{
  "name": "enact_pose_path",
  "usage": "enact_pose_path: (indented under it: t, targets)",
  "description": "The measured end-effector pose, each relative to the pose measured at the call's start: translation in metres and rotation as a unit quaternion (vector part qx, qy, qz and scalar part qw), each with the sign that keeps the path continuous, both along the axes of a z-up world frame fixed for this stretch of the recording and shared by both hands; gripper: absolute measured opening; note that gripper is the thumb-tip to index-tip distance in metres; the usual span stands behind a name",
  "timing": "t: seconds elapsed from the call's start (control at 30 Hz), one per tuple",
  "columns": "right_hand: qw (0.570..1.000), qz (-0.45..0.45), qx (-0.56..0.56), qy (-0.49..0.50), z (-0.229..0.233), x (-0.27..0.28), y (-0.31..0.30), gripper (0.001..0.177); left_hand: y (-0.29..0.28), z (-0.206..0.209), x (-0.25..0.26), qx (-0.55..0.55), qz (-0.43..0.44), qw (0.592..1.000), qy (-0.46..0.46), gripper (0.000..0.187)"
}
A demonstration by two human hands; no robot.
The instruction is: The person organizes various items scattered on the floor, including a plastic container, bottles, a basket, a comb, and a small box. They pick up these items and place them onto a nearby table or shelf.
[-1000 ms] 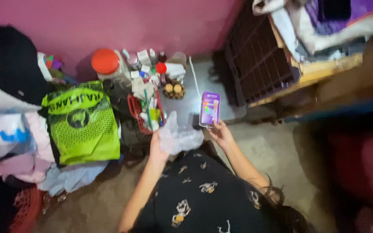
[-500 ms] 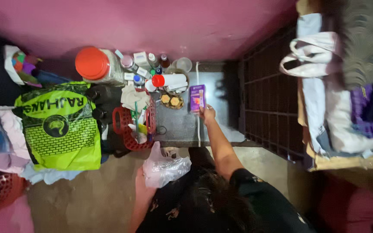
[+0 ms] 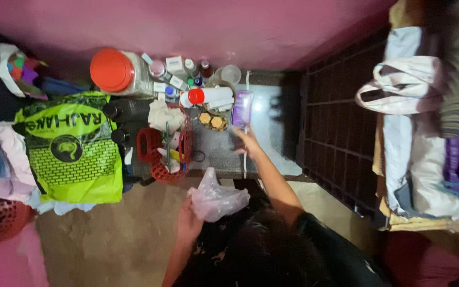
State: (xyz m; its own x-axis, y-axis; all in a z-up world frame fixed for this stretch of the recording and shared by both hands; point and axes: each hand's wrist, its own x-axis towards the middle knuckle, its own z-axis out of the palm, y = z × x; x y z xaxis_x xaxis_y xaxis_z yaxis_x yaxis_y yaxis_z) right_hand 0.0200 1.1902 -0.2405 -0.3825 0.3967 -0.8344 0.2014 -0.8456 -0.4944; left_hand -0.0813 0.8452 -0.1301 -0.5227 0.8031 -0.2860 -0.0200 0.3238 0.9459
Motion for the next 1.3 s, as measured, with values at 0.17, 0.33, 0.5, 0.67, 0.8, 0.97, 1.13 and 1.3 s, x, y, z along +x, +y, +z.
enact_pose_path:
  t: [0.17,0.33,0.5,0.67,0.8,0.97,1.13,1.3]
  targets:
    - [0.873,0.198,-0.125,0.428,0.103,0.057,-0.066,0.105,0.054,-0.043,-0.004,0.021,0.233,0.886,-0.401,0.048]
    - [0.958,0.137,0.135,0.211,0.056,0.058,-0.124,0.032,0.113,0.002,0.006,-0.034,0.082,0.777,-0.623,0.052]
    - [0.964,-0.123,0.176,0.157,0.048,0.059,-0.128,0.021,0.163,0.073,0.028,-0.189,0.05,0.902,-0.385,0.041]
    - [0.943,-0.018,0.204,0.264,0.186,0.067,-0.114,0.045,0.146,0.037,-0.001,0.005,-0.135,0.945,-0.298,0.033]
    - [0.826,0.176,0.504,0.18,0.236,0.063,-0.138,0.044,0.095,0.004,-0.041,0.164,-0.386,0.908,-0.007,0.028]
    - [0.812,0.087,0.573,-0.063,0.185,0.048,-0.204,0.031,0.113,-0.022,-0.054,-0.203,-0.355,0.793,-0.452,0.025]
    - [0.831,-0.003,0.47,-0.297,0.187,0.065,-0.276,0.016,0.094,-0.052,-0.045,-0.442,-0.368,0.641,-0.509,0.023]
    - [0.758,-0.089,0.564,-0.315,0.21,0.095,-0.37,0.028,0.088,-0.085,0.013,-0.504,-0.399,0.506,-0.574,0.021]
